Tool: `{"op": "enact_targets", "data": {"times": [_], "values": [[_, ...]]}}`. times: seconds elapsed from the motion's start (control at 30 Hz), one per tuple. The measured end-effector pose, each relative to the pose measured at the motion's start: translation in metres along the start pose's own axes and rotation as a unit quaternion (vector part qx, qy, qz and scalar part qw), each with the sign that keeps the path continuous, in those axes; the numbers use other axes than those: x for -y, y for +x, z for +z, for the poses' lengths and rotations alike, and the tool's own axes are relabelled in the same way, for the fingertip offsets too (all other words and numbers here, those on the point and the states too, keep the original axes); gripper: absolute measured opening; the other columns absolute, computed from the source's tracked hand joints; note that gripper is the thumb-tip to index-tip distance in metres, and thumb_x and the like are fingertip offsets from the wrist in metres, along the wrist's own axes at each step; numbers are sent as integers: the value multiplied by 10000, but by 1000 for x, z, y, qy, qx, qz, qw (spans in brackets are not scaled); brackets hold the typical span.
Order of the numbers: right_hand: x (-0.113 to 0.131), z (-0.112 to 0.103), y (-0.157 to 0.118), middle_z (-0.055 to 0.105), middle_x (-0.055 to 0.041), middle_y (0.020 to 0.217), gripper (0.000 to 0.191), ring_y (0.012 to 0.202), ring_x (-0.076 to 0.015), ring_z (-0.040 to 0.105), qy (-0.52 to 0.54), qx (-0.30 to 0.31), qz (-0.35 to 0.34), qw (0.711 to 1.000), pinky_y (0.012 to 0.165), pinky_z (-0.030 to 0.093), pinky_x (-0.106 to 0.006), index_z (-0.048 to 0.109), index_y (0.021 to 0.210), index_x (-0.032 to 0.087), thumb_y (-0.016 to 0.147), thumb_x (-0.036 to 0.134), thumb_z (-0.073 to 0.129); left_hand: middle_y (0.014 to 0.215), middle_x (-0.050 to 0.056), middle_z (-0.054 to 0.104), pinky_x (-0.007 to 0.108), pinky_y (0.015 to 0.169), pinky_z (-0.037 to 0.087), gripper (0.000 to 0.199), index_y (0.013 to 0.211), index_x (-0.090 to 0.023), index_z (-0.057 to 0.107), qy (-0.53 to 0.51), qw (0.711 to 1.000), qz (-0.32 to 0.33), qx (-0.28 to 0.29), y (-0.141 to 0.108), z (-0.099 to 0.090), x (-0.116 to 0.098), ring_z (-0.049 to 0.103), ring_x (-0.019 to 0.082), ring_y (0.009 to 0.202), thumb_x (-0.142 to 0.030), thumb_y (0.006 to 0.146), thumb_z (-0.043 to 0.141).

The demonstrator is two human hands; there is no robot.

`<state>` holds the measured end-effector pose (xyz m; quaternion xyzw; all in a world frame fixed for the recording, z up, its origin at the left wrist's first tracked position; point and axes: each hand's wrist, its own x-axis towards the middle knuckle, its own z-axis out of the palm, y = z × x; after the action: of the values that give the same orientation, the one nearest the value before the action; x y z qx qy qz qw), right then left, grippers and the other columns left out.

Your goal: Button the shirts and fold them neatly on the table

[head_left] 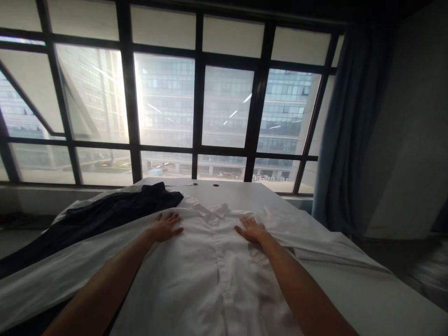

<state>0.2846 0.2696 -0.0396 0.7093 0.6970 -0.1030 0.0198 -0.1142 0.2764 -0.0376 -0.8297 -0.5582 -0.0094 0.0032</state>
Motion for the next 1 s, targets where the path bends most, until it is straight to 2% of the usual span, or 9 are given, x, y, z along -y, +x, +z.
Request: {"op": "enact_targets", "data": {"times": [0.1,0.17,0.27,0.37,0.47,0.57,0.67,0.83,1.0], "values": [[1,4,2,47,-33,1616,816,1475,-274,42,-3,-33,1,999,1135,94,-588,158,1546,239,890,724,154,1583,80,199,546,1150,28,723,1498,-216,331,-8,1000,2,-26,6,5,3,123,278,1471,-650,929,223],[3,5,-5,150,-92,1601,771,1462,-297,117,-21,-76,7,997,1129,99,-585,235,1530,193,925,666,170,1582,70,208,531,1156,38,690,1495,-211,335,-5,999,3,-34,7,7,2,132,260,1471,-612,943,228],[12,3,-28,383,-188,1491,659,1407,-325,259,-78,-183,-25,980,1133,50,-552,418,1441,120,972,539,220,1576,76,230,510,1158,91,637,1490,-191,342,1,999,-1,-43,3,6,1,153,248,1467,-534,965,230],[22,3,-62,523,-182,1373,576,1323,-290,396,-77,-228,-96,966,1143,81,-485,538,1336,129,985,482,248,1552,103,302,448,1155,174,606,1473,-150,369,-1,996,-21,-82,-11,1,10,240,239,1443,-466,971,248],[30,9,-100,505,-148,1405,556,1312,-263,421,-45,-196,-134,970,1136,154,-465,526,1348,173,958,517,329,1495,122,411,382,1126,256,575,1421,-144,446,14,989,-67,-131,-42,-10,32,391,247,1362,-450,947,332],[27,12,-133,386,-141,1502,602,1392,-271,321,-56,-113,-146,981,1138,157,-487,461,1414,201,924,544,392,1451,147,459,425,1042,357,544,1379,-135,490,15,976,-175,-131,-88,-27,61,462,303,1287,-429,939,361],[11,8,-156,257,-128,1567,712,1442,-295,211,-69,-44,-107,991,1140,137,-533,331,1495,206,902,594,399,1387,180,511,475,939,417,552,1341,-112,519,24,960,-268,-75,-137,-43,89,494,355,1225,-443,910,426],[-28,9,-175,231,-131,1576,799,1451,-288,190,-44,-2,-71,997,1153,182,-444,306,1508,166,891,671,351,1251,143,624,321,836,444,478,1186,-124,641,22,951,-310,1,-187,-63,121,585,289,1095,-464,880,502],[-43,28,-187,211,-117,1584,745,1458,-257,171,-12,-43,-69,997,1151,183,-437,304,1508,179,934,649,243,944,-15,746,202,792,447,420,941,-151,706,11,936,-338,102,-219,-76,131,636,181,988,-487,912,457]]}}
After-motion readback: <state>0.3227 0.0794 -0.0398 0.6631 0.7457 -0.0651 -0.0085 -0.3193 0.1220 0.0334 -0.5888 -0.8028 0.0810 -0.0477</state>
